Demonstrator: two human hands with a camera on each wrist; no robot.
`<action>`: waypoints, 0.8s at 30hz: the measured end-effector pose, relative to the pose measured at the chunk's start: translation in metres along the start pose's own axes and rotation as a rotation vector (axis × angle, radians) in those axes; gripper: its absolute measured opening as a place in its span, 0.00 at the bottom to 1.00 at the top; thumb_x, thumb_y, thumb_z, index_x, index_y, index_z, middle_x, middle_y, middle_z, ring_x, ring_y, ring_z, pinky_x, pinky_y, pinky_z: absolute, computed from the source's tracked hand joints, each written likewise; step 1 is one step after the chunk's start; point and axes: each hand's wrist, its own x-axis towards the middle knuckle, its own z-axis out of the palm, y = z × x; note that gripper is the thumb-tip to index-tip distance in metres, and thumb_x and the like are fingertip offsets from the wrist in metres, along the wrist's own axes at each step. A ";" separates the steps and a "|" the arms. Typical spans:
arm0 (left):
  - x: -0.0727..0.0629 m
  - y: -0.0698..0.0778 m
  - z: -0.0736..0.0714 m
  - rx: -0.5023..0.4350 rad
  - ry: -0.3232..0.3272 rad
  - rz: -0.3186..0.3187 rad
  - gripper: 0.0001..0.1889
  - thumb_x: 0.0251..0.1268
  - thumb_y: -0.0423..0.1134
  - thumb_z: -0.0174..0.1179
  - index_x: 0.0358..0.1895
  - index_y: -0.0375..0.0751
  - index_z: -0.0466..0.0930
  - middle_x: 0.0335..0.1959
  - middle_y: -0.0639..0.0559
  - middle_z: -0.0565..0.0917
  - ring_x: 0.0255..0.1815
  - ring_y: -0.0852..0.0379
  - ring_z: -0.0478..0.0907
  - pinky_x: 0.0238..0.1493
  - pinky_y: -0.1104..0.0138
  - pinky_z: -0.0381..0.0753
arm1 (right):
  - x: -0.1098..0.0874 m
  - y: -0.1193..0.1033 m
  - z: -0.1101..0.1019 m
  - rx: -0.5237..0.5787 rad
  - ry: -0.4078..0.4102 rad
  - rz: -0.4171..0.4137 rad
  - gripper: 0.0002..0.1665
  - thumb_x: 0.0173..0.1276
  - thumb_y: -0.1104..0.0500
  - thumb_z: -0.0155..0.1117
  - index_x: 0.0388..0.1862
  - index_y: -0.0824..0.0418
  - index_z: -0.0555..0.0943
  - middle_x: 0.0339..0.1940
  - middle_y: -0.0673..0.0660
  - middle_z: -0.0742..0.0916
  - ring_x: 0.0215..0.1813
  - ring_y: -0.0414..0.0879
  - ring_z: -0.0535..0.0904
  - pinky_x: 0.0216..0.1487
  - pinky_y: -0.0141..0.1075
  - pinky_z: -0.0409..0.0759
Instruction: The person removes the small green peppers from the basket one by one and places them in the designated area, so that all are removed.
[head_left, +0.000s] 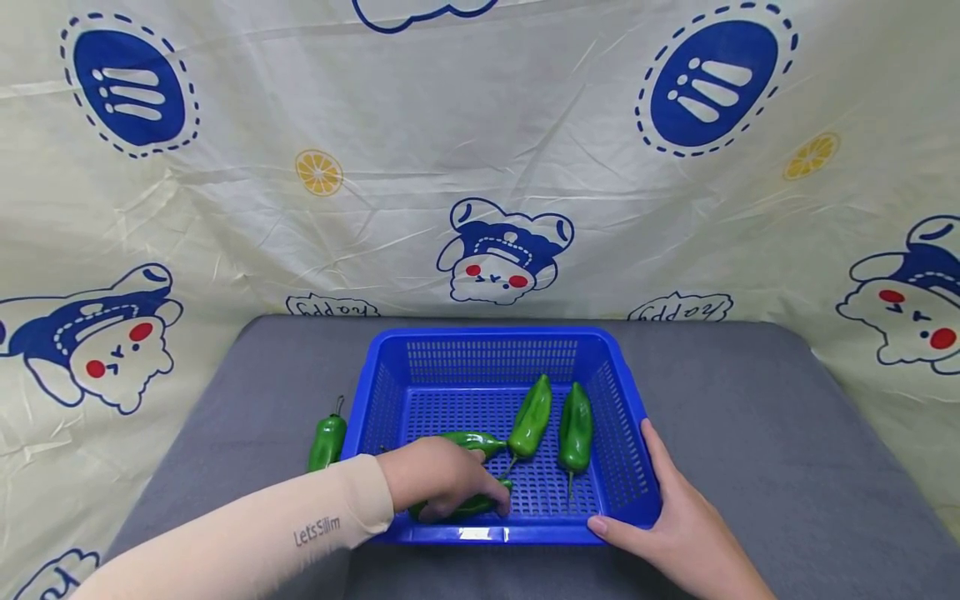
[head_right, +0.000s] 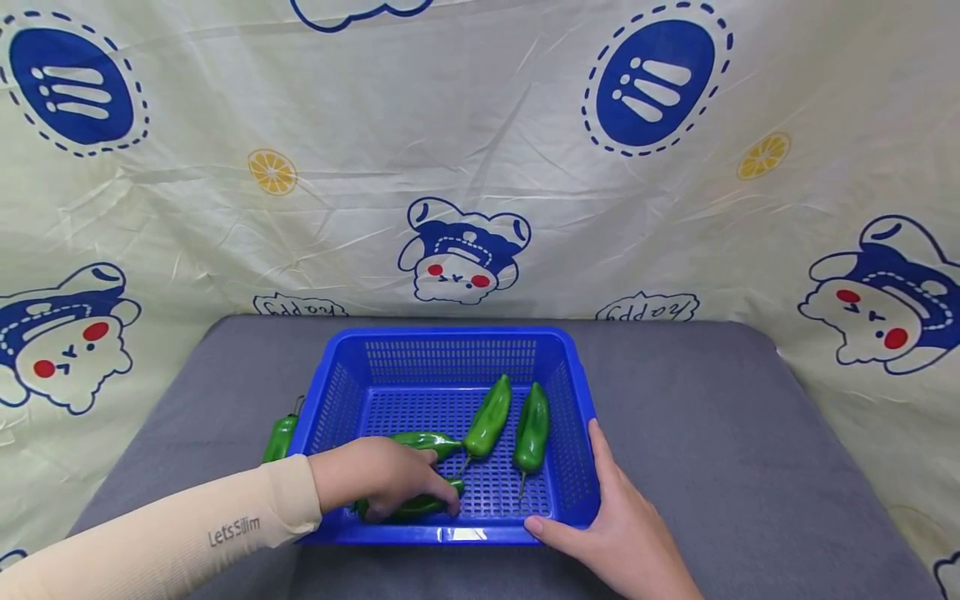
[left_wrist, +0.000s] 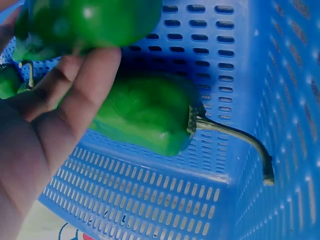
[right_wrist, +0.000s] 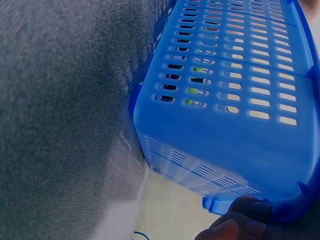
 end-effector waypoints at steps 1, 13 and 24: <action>0.000 0.000 0.000 -0.003 0.007 -0.002 0.53 0.34 0.29 0.81 0.56 0.93 0.67 0.60 0.55 0.74 0.52 0.58 0.76 0.41 0.57 0.85 | 0.000 0.000 0.000 -0.004 -0.002 0.004 0.78 0.53 0.28 0.71 0.79 0.44 0.23 0.82 0.68 0.50 0.76 0.73 0.55 0.61 0.71 0.66; -0.018 -0.020 -0.016 -0.338 0.135 0.068 0.52 0.39 0.32 0.81 0.60 0.87 0.62 0.61 0.55 0.70 0.47 0.59 0.71 0.31 0.65 0.79 | 0.002 -0.001 0.001 -0.004 -0.018 0.018 0.79 0.53 0.28 0.71 0.79 0.45 0.23 0.82 0.68 0.48 0.76 0.74 0.54 0.62 0.71 0.66; -0.039 -0.049 -0.018 -0.621 0.294 0.363 0.51 0.44 0.31 0.75 0.69 0.71 0.56 0.60 0.59 0.70 0.51 0.61 0.71 0.49 0.69 0.76 | 0.005 -0.001 0.000 -0.030 -0.033 0.053 0.80 0.53 0.27 0.70 0.79 0.47 0.21 0.81 0.70 0.48 0.75 0.76 0.53 0.61 0.72 0.66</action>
